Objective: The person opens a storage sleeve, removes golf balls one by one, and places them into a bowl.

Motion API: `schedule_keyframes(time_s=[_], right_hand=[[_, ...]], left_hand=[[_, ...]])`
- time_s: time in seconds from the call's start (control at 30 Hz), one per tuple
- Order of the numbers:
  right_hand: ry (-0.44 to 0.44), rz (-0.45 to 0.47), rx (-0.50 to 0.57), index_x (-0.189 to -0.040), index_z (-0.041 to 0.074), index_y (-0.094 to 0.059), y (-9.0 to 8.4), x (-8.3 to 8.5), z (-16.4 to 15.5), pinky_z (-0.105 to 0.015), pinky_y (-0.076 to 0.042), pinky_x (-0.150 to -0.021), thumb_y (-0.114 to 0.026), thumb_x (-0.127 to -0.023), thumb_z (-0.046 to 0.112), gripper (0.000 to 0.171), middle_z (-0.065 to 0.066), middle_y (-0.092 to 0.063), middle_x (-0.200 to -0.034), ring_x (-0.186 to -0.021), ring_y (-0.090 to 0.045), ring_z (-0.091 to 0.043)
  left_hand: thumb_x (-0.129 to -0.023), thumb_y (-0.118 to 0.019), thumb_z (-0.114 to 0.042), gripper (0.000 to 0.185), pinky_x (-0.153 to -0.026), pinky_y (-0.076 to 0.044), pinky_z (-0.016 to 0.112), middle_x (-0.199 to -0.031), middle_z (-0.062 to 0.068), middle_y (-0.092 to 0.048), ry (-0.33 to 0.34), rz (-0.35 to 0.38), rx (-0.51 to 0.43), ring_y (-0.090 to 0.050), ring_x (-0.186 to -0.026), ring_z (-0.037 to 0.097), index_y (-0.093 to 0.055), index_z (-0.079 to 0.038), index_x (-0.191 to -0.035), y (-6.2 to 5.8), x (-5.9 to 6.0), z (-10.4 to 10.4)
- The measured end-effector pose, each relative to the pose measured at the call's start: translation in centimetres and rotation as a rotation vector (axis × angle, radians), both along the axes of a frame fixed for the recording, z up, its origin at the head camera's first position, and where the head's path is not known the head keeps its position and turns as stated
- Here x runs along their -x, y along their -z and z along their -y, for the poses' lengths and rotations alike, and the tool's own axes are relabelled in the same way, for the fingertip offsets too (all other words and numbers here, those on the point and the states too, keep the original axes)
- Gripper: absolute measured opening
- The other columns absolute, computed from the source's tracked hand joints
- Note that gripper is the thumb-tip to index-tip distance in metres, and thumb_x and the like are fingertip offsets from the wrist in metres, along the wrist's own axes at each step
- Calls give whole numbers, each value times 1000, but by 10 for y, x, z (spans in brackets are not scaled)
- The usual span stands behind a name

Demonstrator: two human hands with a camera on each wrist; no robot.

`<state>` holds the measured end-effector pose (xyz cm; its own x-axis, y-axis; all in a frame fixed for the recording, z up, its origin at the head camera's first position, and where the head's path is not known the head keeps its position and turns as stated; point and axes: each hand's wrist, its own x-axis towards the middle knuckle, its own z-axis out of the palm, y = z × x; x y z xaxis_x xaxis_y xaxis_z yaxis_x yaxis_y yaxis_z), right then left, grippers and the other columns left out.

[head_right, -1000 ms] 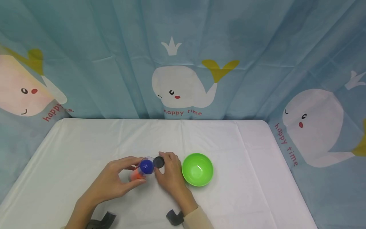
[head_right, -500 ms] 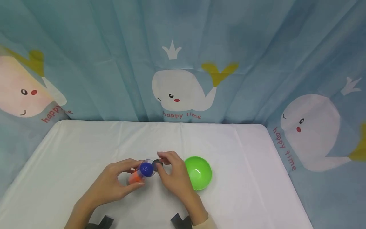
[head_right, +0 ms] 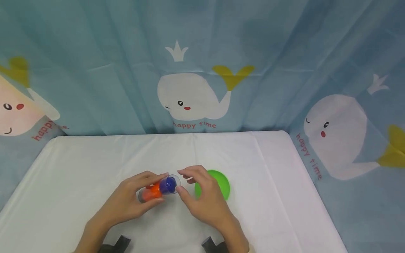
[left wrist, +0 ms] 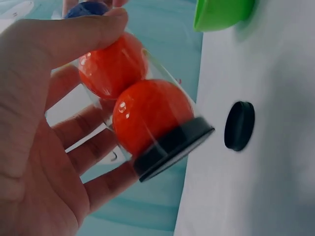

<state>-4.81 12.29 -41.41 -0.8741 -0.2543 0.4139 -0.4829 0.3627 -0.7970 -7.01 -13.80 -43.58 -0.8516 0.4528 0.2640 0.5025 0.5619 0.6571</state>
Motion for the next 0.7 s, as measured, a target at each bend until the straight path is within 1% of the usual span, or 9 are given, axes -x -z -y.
schedule_keyframes(time_s=[0.07,0.13,0.23,0.33,0.47,0.57,0.7], right_hand=[[-6,-28,5,-131,19,-70,-1,2,-3,-31,-63,-90,-79,-96,13,37,1,-72,-123,-111,-72,-18],[-16,-37,12,-130,19,-71,0,3,-5,-31,-64,-89,-79,-95,13,36,0,-72,-122,-110,-72,-18],[-38,-21,16,-128,17,-71,1,4,-6,-32,-65,-88,-79,-96,15,34,-2,-73,-122,-110,-73,-18],[-40,1,13,-126,15,-73,0,3,-7,-33,-65,-86,-79,-96,16,31,-2,-73,-122,-109,-73,-15],[-44,25,19,-124,13,-74,0,2,-8,-32,-65,-86,-79,-96,16,28,-2,-73,-121,-109,-73,-15],[-49,31,28,-124,14,-73,1,2,-10,-32,-65,-86,-79,-96,14,28,-2,-73,-120,-109,-73,-16],[-48,40,44,-126,18,-72,-1,3,-13,-32,-65,-87,-80,-95,11,33,2,-72,-121,-109,-72,-14]], left_hand=[[-81,-93,-38,62,-85,-62,27,-112,-20,-67,7,9,11,-64,-97,-2,-70,-40,-138,-2,1,-4],[-81,-93,-39,61,-85,-61,25,-112,-20,-67,13,17,22,-63,-97,-2,-70,-40,-137,-3,2,-7],[-81,-93,-40,60,-84,-61,23,-111,-21,-66,17,25,34,-62,-96,-3,-70,-40,-137,-3,1,-10],[-81,-93,-43,62,-83,-60,21,-110,-23,-65,20,17,32,-62,-95,-4,-69,-43,-138,-3,2,-10],[-81,-93,-40,62,-82,-60,21,-110,-23,-66,17,-2,30,-62,-94,-4,-69,-43,-138,-5,0,-8],[-80,-94,-39,62,-83,-61,22,-110,-22,-66,13,-12,33,-63,-95,-4,-69,-42,-137,-6,1,-6],[-82,-90,-47,60,-83,-61,23,-110,-22,-66,7,-27,48,-63,-96,-3,-68,-45,-138,-8,2,-5]])
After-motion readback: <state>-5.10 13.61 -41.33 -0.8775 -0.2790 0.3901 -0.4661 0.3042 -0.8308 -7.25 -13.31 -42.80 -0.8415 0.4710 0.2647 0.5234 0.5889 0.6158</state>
